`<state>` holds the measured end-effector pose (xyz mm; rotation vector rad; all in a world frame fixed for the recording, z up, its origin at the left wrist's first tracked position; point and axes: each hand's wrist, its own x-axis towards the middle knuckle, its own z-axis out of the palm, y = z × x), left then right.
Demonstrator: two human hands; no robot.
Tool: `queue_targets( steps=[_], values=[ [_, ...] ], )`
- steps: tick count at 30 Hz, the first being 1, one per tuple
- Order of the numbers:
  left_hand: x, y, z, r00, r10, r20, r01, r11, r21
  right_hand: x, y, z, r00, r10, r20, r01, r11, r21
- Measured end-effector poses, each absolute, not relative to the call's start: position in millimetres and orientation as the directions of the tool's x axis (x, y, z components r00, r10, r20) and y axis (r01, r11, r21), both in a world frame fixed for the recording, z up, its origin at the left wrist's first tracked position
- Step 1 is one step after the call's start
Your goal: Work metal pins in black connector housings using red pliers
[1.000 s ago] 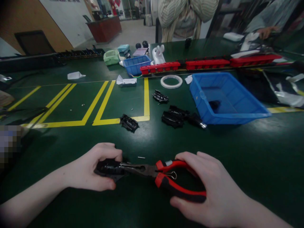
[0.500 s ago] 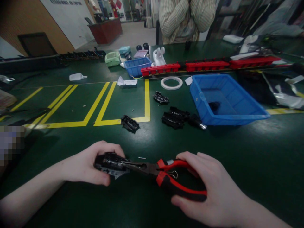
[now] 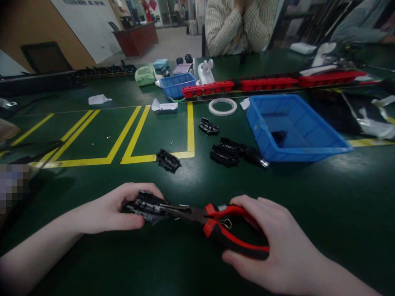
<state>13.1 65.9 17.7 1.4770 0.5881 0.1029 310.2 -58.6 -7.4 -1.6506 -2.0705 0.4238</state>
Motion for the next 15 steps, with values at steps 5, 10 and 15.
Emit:
queue_targets(
  steps=[5, 10, 15],
  values=[
    [10.4, 67.8, 11.9, 0.866, 0.415, -0.277, 0.253, 0.114, 0.961, 311.2, -57.8, -7.2, -0.195, 0.966, 0.168, 0.824, 0.254, -0.506],
    [10.8, 67.8, 11.3, 0.868, 0.419, -0.266, 0.238, 0.118, 0.964, 315.1, -54.6, -5.7, -0.28, 0.939, 0.199, 0.826, 0.342, -0.449],
    [8.5, 67.5, 15.1, 0.874, 0.412, -0.258, 0.263, 0.045, 0.964, 320.0, -52.3, -4.7, -0.312, 0.926, 0.211, 0.832, 0.374, -0.41]
  ],
)
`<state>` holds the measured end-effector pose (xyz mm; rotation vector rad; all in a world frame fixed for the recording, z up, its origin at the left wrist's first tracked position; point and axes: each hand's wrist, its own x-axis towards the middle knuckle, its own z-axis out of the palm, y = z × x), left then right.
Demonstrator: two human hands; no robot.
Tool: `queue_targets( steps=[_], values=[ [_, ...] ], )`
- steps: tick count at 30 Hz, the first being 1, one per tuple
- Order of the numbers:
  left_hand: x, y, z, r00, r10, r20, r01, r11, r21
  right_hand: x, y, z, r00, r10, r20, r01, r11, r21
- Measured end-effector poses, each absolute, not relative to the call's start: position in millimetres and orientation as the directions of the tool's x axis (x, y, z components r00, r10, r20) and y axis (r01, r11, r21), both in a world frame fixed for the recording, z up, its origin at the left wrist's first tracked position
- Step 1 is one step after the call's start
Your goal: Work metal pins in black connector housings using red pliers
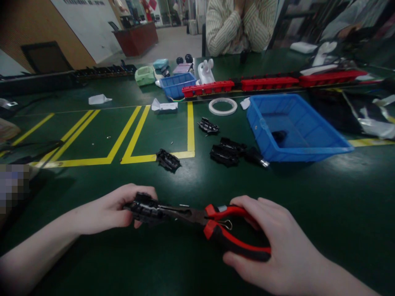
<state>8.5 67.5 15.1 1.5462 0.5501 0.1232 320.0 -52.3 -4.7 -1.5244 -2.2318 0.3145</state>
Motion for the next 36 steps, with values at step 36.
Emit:
queue_targets(
  steps=[36],
  values=[
    [20, 61, 26, 0.752, 0.499, -0.431, 0.493, 0.01, 0.87, 316, -55, -8, -0.248, 0.951, 0.187, 0.734, 0.31, -0.604]
  ],
)
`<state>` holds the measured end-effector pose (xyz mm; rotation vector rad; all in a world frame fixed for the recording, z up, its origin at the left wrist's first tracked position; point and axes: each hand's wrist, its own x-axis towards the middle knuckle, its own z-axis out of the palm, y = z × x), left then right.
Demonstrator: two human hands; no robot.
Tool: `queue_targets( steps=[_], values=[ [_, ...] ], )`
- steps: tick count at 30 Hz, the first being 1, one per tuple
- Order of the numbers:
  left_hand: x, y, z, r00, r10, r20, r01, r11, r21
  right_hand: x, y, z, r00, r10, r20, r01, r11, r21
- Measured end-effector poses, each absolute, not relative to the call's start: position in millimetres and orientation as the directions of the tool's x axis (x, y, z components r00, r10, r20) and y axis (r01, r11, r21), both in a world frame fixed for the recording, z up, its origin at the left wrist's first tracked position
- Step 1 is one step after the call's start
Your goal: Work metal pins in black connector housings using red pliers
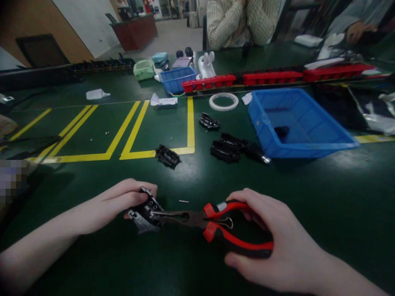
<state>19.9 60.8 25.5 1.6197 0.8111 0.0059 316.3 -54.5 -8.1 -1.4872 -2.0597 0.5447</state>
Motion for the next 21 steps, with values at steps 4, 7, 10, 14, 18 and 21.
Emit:
queue_targets(
  steps=[4, 7, 10, 14, 18, 21],
  values=[
    [19, 62, 28, 0.756, 0.495, -0.429, 0.5, -0.013, 0.866, 318, -57, -12, -0.234, 0.958, 0.163, 0.725, 0.284, -0.628],
    [20, 61, 29, 0.743, 0.497, -0.449, 0.519, -0.005, 0.854, 319, -62, -15, -0.193, 0.971, 0.142, 0.724, 0.238, -0.648],
    [19, 60, 29, 0.734, 0.512, -0.446, 0.518, 0.003, 0.856, 324, -63, -16, -0.249, 0.956, 0.152, 0.744, 0.29, -0.602],
    [15, 61, 27, 0.752, 0.474, -0.459, 0.538, -0.038, 0.842, 328, -57, -10, -0.405, 0.899, 0.163, 0.727, 0.426, -0.539],
    [9, 63, 25, 0.729, 0.512, -0.454, 0.59, -0.136, 0.796, 324, -50, -3, -0.41, 0.896, 0.173, 0.703, 0.431, -0.565],
    [9, 62, 25, 0.731, 0.506, -0.457, 0.601, -0.16, 0.783, 320, -50, -2, -0.427, 0.889, 0.168, 0.708, 0.444, -0.549]
  ],
)
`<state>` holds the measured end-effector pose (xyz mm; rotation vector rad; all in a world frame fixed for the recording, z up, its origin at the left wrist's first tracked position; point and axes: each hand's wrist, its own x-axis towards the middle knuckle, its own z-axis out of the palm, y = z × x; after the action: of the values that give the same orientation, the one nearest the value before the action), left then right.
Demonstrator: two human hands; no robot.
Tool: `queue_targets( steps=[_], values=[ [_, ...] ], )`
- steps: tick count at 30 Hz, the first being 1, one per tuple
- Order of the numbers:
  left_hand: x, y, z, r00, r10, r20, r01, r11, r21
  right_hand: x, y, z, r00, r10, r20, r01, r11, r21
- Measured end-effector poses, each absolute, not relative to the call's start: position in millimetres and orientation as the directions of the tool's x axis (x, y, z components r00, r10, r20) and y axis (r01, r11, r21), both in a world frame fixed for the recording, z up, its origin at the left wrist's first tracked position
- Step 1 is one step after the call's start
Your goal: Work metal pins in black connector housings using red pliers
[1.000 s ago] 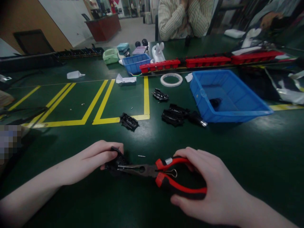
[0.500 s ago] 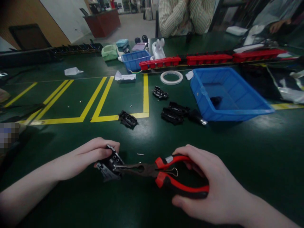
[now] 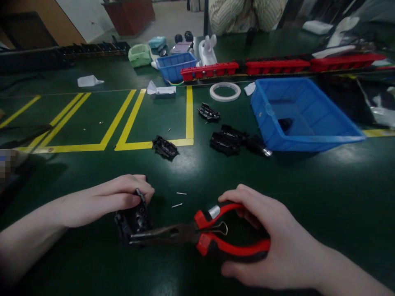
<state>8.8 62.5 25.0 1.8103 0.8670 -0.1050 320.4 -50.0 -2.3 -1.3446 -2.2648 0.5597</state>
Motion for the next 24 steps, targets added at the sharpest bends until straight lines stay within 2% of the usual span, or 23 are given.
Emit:
queue_targets(
  steps=[4, 9, 12, 15, 24],
  values=[
    [15, 62, 29, 0.731, 0.511, -0.452, 0.599, -0.165, 0.783, 319, -57, -6, -0.345, 0.928, 0.14, 0.744, 0.361, -0.562],
    [23, 61, 30, 0.816, 0.419, -0.398, 0.528, -0.26, 0.809, 322, -64, -10, -0.271, 0.958, 0.097, 0.763, 0.275, -0.585],
    [26, 59, 28, 0.871, 0.366, -0.327, 0.432, -0.258, 0.864, 324, -67, -12, -0.239, 0.968, 0.077, 0.777, 0.238, -0.583],
    [28, 57, 27, 0.902, 0.326, -0.282, 0.364, -0.226, 0.904, 326, -70, -13, -0.241, 0.967, 0.081, 0.784, 0.243, -0.571],
    [31, 58, 28, 0.906, 0.304, -0.294, 0.366, -0.214, 0.906, 323, -68, -11, -0.295, 0.952, 0.08, 0.797, 0.291, -0.53]
  ],
)
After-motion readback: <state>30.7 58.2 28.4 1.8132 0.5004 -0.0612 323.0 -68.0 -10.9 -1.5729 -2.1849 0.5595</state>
